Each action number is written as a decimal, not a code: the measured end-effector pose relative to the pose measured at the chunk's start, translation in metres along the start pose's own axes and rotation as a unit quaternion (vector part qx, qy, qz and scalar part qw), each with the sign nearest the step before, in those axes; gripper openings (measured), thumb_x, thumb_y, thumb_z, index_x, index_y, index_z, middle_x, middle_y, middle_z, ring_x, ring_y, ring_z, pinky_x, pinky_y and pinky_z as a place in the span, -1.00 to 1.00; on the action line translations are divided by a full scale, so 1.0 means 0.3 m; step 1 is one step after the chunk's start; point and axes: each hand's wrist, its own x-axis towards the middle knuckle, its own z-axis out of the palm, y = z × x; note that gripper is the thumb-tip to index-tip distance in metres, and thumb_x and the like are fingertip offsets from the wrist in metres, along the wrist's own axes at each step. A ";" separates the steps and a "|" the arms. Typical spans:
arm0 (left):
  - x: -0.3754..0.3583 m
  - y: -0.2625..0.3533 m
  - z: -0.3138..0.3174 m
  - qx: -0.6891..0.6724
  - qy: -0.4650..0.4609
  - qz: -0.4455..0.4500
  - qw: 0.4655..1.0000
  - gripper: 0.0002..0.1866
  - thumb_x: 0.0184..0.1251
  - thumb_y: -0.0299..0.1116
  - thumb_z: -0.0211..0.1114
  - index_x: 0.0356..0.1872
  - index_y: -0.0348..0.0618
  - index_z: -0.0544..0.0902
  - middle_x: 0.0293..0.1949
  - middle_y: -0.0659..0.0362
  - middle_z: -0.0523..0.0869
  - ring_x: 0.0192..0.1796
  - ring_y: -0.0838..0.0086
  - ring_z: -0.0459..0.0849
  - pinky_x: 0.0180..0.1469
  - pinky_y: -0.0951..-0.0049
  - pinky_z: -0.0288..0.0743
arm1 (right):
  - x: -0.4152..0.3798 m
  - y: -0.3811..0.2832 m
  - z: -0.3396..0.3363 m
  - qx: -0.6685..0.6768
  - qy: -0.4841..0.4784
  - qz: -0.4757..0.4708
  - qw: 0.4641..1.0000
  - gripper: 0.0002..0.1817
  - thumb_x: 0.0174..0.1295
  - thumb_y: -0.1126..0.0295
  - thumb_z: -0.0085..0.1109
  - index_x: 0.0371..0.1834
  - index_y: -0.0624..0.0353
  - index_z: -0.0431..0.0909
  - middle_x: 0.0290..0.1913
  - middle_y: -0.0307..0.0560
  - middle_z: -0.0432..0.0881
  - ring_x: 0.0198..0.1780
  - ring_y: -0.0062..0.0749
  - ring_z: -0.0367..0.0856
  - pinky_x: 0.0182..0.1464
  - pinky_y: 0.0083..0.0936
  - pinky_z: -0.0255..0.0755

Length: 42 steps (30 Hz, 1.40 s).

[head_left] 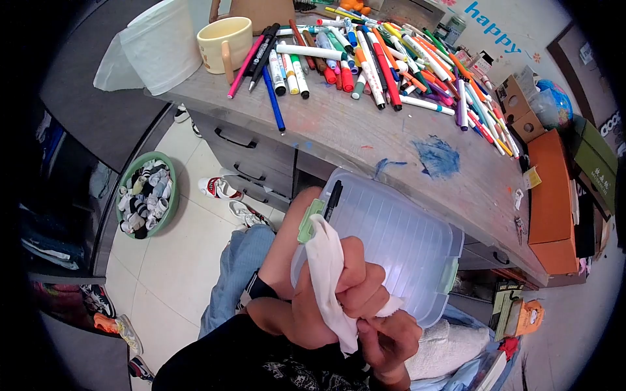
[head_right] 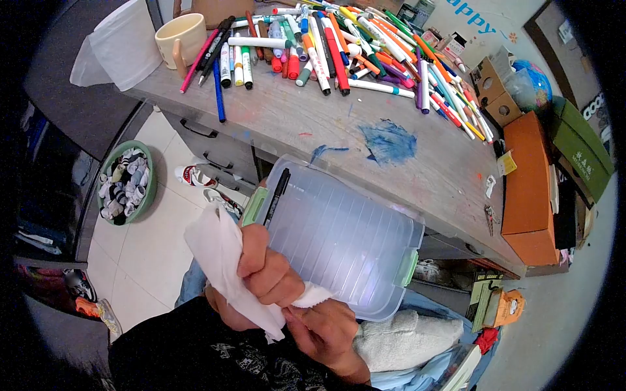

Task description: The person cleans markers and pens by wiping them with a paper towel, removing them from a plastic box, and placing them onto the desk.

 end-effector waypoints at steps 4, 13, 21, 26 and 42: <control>0.003 0.001 0.003 0.008 0.015 0.016 1.000 -0.66 0.55 -0.08 -0.05 -0.43 -0.02 0.29 -0.62 0.35 0.24 -0.60 0.67 0.08 -0.49 0.58 0.02 | -0.004 0.001 0.003 0.009 -0.004 0.009 1.000 -0.77 -0.01 0.54 0.45 -0.33 0.23 0.57 -0.53 -0.13 0.60 -0.60 -0.34 0.49 -0.47 -0.48 0.31; 0.004 0.002 -0.012 0.049 0.026 0.000 0.998 -0.63 0.55 -0.04 -0.04 -0.45 -0.01 0.29 -0.63 0.37 0.22 -0.62 0.69 0.06 -0.52 0.58 0.00 | -0.012 0.004 0.004 0.009 0.001 0.002 1.000 -0.78 0.05 0.51 0.42 -0.27 0.25 0.57 -0.51 -0.11 0.62 -0.60 -0.34 0.49 -0.48 -0.48 0.30; 0.011 0.026 -0.028 0.046 0.006 -0.010 0.999 -0.62 0.56 0.01 -0.07 -0.45 0.03 0.27 -0.64 0.40 0.18 -0.62 0.69 0.02 -0.54 0.58 -0.06 | -0.022 -0.003 0.002 -0.016 -0.014 0.029 0.999 -0.78 0.04 0.50 0.43 -0.27 0.25 0.59 -0.40 -0.06 0.68 -0.42 -0.28 0.62 -0.28 -0.49 0.45; 0.021 0.031 -0.044 0.057 -0.013 -0.024 0.998 -0.65 0.54 -0.01 0.01 -0.40 0.07 0.24 -0.61 0.41 0.19 -0.62 0.67 0.06 -0.46 0.53 0.02 | 0.003 0.015 0.007 -0.003 0.001 -0.011 1.000 -0.64 -0.02 0.63 0.43 -0.12 0.19 0.59 -0.50 -0.01 0.63 -0.60 -0.28 0.56 -0.57 -0.48 0.38; 0.034 0.029 -0.050 0.067 0.013 0.004 0.998 -0.67 0.57 -0.05 -0.04 -0.42 0.09 0.23 -0.61 0.42 0.16 -0.63 0.69 0.03 -0.47 0.55 0.00 | 0.000 0.023 0.007 0.005 0.005 -0.004 1.000 -0.68 0.02 0.67 0.38 -0.14 0.23 0.57 -0.54 -0.04 0.60 -0.64 -0.32 0.51 -0.60 -0.48 0.36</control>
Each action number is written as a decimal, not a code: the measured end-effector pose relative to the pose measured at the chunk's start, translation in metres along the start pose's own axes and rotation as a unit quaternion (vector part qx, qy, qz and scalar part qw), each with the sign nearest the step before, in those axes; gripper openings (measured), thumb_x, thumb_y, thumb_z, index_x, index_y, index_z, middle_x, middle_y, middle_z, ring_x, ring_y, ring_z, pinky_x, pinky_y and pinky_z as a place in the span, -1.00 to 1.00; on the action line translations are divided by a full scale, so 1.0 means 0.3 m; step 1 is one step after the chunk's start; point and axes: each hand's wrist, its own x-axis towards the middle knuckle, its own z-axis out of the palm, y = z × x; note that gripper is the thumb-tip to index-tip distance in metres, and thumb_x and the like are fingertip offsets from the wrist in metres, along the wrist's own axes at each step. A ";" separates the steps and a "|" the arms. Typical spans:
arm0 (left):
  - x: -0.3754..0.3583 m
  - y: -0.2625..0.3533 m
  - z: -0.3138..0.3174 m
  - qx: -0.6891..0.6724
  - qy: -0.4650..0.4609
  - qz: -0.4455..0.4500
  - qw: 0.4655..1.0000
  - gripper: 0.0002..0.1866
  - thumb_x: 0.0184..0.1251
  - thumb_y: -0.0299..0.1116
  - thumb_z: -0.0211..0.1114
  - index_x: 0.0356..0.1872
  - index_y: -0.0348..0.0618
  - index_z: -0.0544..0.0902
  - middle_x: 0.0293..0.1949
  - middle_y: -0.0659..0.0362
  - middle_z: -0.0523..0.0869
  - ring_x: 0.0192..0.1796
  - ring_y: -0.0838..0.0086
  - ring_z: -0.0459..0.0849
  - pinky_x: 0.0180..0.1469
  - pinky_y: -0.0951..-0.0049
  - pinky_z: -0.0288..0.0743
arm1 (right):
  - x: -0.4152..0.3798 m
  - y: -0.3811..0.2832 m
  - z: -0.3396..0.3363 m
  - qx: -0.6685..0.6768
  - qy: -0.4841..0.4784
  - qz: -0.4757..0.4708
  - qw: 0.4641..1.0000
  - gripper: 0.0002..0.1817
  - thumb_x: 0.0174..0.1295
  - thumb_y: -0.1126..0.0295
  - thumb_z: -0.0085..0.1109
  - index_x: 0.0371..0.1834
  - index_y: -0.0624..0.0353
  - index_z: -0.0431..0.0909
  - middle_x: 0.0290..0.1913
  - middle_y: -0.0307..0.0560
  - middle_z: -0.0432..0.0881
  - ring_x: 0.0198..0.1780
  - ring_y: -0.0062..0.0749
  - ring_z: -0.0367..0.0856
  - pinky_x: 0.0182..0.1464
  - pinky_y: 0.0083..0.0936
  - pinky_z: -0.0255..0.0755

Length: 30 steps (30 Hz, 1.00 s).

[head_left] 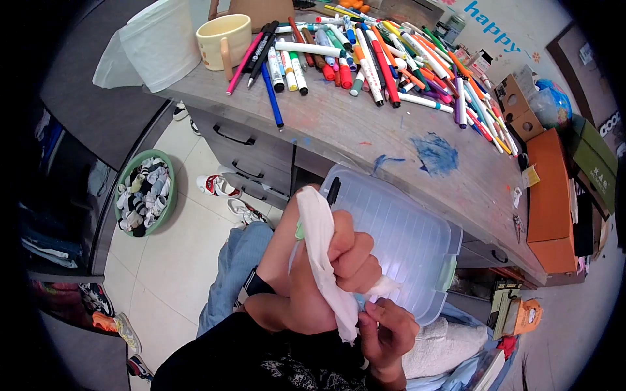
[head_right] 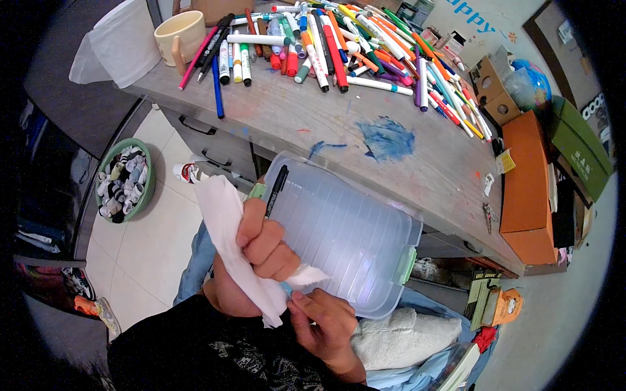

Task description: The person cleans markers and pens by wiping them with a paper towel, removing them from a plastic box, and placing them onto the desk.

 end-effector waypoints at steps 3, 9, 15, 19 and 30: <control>0.004 -0.004 -0.001 -0.007 0.005 0.017 1.000 -0.68 0.57 -0.08 -0.05 -0.42 0.09 0.23 -0.61 0.42 0.16 -0.63 0.69 0.04 -0.47 0.55 0.00 | -0.011 0.005 0.001 -0.015 -0.001 -0.001 1.000 -0.66 0.01 0.68 0.38 -0.12 0.24 0.57 -0.54 -0.05 0.60 -0.63 -0.32 0.51 -0.60 -0.48 0.36; 0.008 -0.004 -0.004 -0.024 0.006 0.010 1.000 -0.70 0.58 -0.14 -0.07 -0.42 0.06 0.22 -0.62 0.41 0.15 -0.63 0.68 0.04 -0.48 0.56 0.00 | -0.018 0.004 -0.008 -0.005 -0.002 0.008 1.000 -0.65 -0.01 0.70 0.37 -0.11 0.25 0.58 -0.56 -0.06 0.58 -0.62 -0.33 0.52 -0.59 -0.48 0.35; 0.011 0.058 -0.008 0.003 0.025 0.070 0.997 -0.67 0.57 -0.05 -0.07 -0.41 0.06 0.20 -0.60 0.41 0.12 -0.60 0.70 -0.02 -0.48 0.57 -0.04 | -0.045 0.007 -0.026 -0.025 -0.030 0.043 0.998 -0.70 -0.07 0.72 0.38 -0.23 0.26 0.61 -0.56 -0.06 0.58 -0.61 -0.32 0.53 -0.56 -0.52 0.36; 0.010 0.058 -0.004 -0.010 0.003 0.083 0.997 -0.68 0.61 -0.07 -0.15 -0.40 0.07 0.20 -0.59 0.42 0.13 -0.60 0.70 -0.02 -0.47 0.58 -0.04 | -0.059 0.014 -0.054 0.004 -0.027 0.087 0.996 -0.75 -0.09 0.73 0.35 -0.31 0.30 0.62 -0.55 -0.08 0.60 -0.61 -0.35 0.53 -0.54 -0.52 0.38; 0.007 0.061 -0.002 -0.002 -0.024 0.079 0.997 -0.69 0.63 -0.14 -0.19 -0.41 0.05 0.19 -0.61 0.38 0.13 -0.62 0.66 0.04 -0.47 0.53 0.03 | -0.037 0.011 -0.125 0.051 0.138 0.140 0.979 -0.91 0.06 0.62 0.27 -0.34 0.34 0.62 -0.55 -0.04 0.60 -0.55 -0.43 0.56 -0.47 -0.60 0.36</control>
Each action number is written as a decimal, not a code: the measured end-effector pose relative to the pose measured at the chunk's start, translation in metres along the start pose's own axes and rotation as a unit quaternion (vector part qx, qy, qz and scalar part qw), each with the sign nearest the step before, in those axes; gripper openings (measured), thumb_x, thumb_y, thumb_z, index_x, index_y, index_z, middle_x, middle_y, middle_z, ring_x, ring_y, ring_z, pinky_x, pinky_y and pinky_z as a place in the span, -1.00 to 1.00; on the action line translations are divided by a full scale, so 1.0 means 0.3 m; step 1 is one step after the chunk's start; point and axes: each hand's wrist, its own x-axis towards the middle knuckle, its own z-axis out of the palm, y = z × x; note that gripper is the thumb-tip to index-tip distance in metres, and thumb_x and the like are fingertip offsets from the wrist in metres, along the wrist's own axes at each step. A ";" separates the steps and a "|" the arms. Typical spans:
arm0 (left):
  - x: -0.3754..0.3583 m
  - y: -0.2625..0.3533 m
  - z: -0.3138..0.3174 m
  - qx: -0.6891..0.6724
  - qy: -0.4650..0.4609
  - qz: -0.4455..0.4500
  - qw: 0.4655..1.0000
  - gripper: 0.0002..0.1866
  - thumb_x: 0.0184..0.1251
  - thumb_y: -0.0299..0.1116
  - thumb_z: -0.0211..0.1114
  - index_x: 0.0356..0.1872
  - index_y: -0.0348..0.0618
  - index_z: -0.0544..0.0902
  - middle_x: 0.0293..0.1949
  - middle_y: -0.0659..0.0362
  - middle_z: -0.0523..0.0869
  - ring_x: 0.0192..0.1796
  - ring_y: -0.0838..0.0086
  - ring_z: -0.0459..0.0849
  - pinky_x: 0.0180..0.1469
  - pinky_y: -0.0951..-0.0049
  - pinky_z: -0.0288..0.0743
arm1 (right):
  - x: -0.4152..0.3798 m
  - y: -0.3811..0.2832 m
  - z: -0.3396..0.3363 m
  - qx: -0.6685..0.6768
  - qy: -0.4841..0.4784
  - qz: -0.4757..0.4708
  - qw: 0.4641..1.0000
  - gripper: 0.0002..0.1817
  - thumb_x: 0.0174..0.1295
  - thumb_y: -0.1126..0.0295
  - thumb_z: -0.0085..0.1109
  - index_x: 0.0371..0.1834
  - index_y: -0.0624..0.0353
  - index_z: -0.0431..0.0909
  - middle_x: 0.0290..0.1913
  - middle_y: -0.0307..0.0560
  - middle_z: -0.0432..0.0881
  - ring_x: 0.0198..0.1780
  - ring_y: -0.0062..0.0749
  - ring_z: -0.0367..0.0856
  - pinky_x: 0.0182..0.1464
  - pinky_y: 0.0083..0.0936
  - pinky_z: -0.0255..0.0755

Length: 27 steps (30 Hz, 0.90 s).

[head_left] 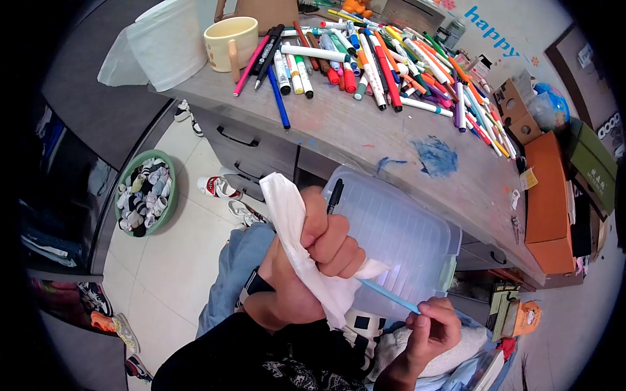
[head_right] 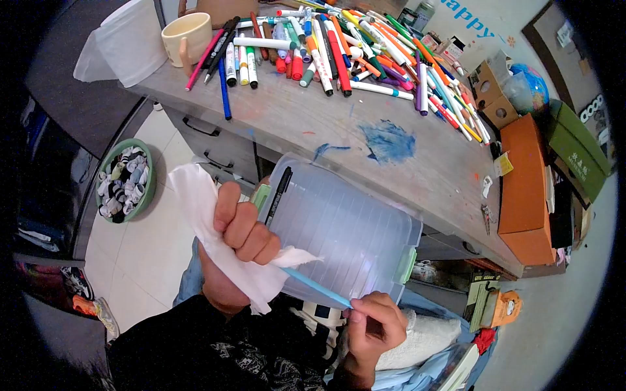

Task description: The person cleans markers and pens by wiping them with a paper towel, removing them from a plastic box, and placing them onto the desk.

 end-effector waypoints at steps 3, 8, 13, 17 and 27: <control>-0.002 -0.008 0.000 -0.012 -0.012 0.001 1.000 -0.68 0.63 -0.11 -0.19 -0.41 0.05 0.19 -0.61 0.38 0.14 -0.62 0.66 0.04 -0.46 0.53 0.03 | 0.014 -0.012 0.003 0.037 0.051 -0.034 0.997 -0.92 0.12 0.54 0.32 -0.40 0.29 0.60 -0.56 -0.09 0.58 -0.59 -0.47 0.56 -0.49 -0.62 0.37; -0.008 -0.018 -0.003 -0.024 -0.005 -0.022 0.999 -0.65 0.58 -0.02 -0.07 -0.43 0.08 0.22 -0.62 0.41 0.15 -0.62 0.68 -0.01 -0.49 0.56 -0.02 | 0.023 -0.013 -0.010 0.050 0.055 -0.076 0.994 -0.88 0.19 0.48 0.32 -0.40 0.28 0.59 -0.57 -0.12 0.57 -0.60 -0.48 0.56 -0.51 -0.64 0.35; 0.002 -0.006 0.001 0.009 -0.010 -0.010 1.000 -0.66 0.58 -0.05 -0.07 -0.43 0.08 0.22 -0.61 0.41 0.16 -0.62 0.68 0.00 -0.49 0.57 -0.02 | 0.012 -0.012 -0.009 0.004 0.048 -0.078 0.996 -0.93 0.19 0.52 0.29 -0.36 0.27 0.59 -0.58 -0.12 0.57 -0.60 -0.47 0.56 -0.51 -0.63 0.35; 0.010 0.009 -0.009 0.030 -0.002 0.036 0.999 -0.68 0.58 -0.09 -0.08 -0.43 0.07 0.23 -0.61 0.41 0.16 -0.61 0.69 0.01 -0.48 0.57 -0.03 | 0.000 0.006 -0.062 -0.016 0.086 -0.082 0.993 -0.92 0.22 0.47 0.27 -0.31 0.24 0.59 -0.59 -0.10 0.58 -0.61 -0.47 0.54 -0.50 -0.64 0.34; 0.026 -0.010 0.010 -0.017 0.051 -0.038 0.998 -0.69 0.61 -0.14 -0.15 -0.42 0.03 0.24 -0.62 0.36 0.20 -0.62 0.64 0.11 -0.45 0.57 0.10 | 0.019 -0.046 -0.021 0.097 0.074 -0.049 0.991 -0.77 0.25 0.32 0.29 -0.22 0.23 0.48 -0.59 -0.11 0.57 -0.59 -0.48 0.53 -0.52 -0.60 0.35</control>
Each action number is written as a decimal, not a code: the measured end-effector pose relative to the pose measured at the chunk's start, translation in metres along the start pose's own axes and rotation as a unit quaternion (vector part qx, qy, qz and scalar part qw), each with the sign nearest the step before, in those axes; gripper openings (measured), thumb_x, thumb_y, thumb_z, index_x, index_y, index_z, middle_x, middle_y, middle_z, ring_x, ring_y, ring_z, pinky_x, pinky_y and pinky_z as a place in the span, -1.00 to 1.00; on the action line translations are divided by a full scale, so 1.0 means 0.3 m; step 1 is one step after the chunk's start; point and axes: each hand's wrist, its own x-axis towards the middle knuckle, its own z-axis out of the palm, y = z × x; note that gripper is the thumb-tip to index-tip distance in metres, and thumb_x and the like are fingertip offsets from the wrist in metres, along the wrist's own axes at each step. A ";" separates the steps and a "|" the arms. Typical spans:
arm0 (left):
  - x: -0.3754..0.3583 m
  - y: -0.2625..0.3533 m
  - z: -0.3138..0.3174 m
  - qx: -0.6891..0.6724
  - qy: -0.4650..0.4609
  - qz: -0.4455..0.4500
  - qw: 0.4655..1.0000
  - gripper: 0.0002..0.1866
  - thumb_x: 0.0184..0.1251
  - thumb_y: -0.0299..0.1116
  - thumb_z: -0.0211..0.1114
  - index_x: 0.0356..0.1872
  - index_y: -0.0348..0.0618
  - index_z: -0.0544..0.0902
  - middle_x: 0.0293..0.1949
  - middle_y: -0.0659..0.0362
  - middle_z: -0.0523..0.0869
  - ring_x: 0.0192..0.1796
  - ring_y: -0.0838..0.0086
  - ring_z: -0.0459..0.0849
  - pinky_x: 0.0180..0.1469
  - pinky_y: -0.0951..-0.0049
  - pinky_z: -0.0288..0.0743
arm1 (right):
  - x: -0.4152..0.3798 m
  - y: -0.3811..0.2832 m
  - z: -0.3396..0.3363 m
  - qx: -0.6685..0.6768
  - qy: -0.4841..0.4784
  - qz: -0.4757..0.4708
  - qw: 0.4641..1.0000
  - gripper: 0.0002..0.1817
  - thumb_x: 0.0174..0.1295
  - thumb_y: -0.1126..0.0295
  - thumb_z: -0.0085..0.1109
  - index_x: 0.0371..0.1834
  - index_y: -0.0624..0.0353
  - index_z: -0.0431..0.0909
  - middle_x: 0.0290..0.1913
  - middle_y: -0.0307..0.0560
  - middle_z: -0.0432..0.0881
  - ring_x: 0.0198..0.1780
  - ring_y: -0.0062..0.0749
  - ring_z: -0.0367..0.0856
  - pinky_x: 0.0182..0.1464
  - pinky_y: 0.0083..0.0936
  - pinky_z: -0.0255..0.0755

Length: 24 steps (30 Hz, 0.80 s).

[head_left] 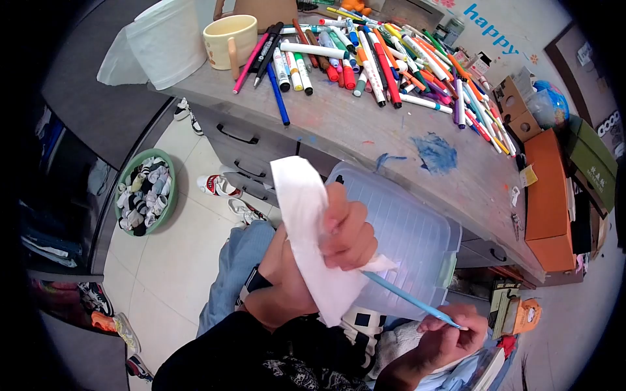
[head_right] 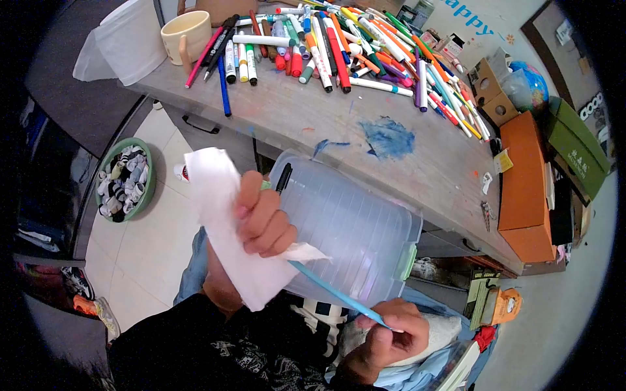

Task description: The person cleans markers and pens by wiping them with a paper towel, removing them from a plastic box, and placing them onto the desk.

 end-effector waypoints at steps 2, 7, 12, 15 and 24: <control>0.004 -0.016 -0.001 -0.003 -0.017 -0.039 0.999 -0.71 0.57 -0.10 -0.09 -0.35 -0.02 0.30 -0.55 0.31 0.28 -0.57 0.57 0.22 -0.36 0.53 0.20 | 0.005 -0.021 0.049 0.045 -0.006 0.095 0.994 -0.76 0.24 0.40 0.28 -0.17 0.27 0.45 -0.55 -0.04 0.53 -0.58 -0.41 0.53 -0.50 -0.54 0.43; 0.006 -0.081 -0.052 -0.002 -0.045 -0.020 0.999 -0.55 0.42 0.08 -0.02 0.00 -0.11 0.37 -0.19 0.05 0.49 -0.09 0.29 0.50 0.09 0.24 0.34 | -0.018 -0.005 0.116 0.068 -0.056 0.241 0.966 -0.79 0.25 0.59 0.19 -0.08 0.33 0.44 -0.37 0.03 0.53 -0.52 -0.41 0.55 -0.51 -0.57 0.45; 0.007 -0.089 -0.072 0.052 0.011 -0.009 0.999 -0.50 0.42 0.09 -0.04 0.15 -0.07 0.35 0.09 0.03 0.45 0.22 0.27 0.43 0.33 0.25 0.24 | -0.014 0.035 0.132 0.028 -0.070 0.174 0.982 -0.81 0.36 0.40 0.12 -0.11 0.30 0.43 -0.29 0.04 0.54 -0.55 -0.46 0.51 -0.54 -0.64 0.39; 0.008 -0.077 -0.087 0.039 -0.016 -0.002 0.999 -0.48 0.43 0.10 -0.06 0.20 -0.05 0.34 0.15 0.02 0.45 0.27 0.26 0.42 0.37 0.24 0.22 | -0.004 0.049 0.130 0.013 -0.012 0.084 0.996 -0.75 0.44 0.24 0.02 -0.17 0.24 0.43 -0.27 0.05 0.56 -0.49 -0.41 0.52 -0.44 -0.55 0.43; -0.001 -0.065 0.007 0.130 0.109 -0.042 0.985 -0.28 0.46 0.20 -0.20 0.38 -0.19 0.26 0.24 0.00 0.43 0.33 0.26 0.38 0.41 0.24 0.24 | 0.044 0.017 0.126 -0.260 -0.232 -0.041 0.936 -0.80 -0.06 0.48 0.38 -0.33 0.23 0.64 -0.41 -0.14 0.53 -0.30 -0.19 0.45 -0.13 -0.31 0.34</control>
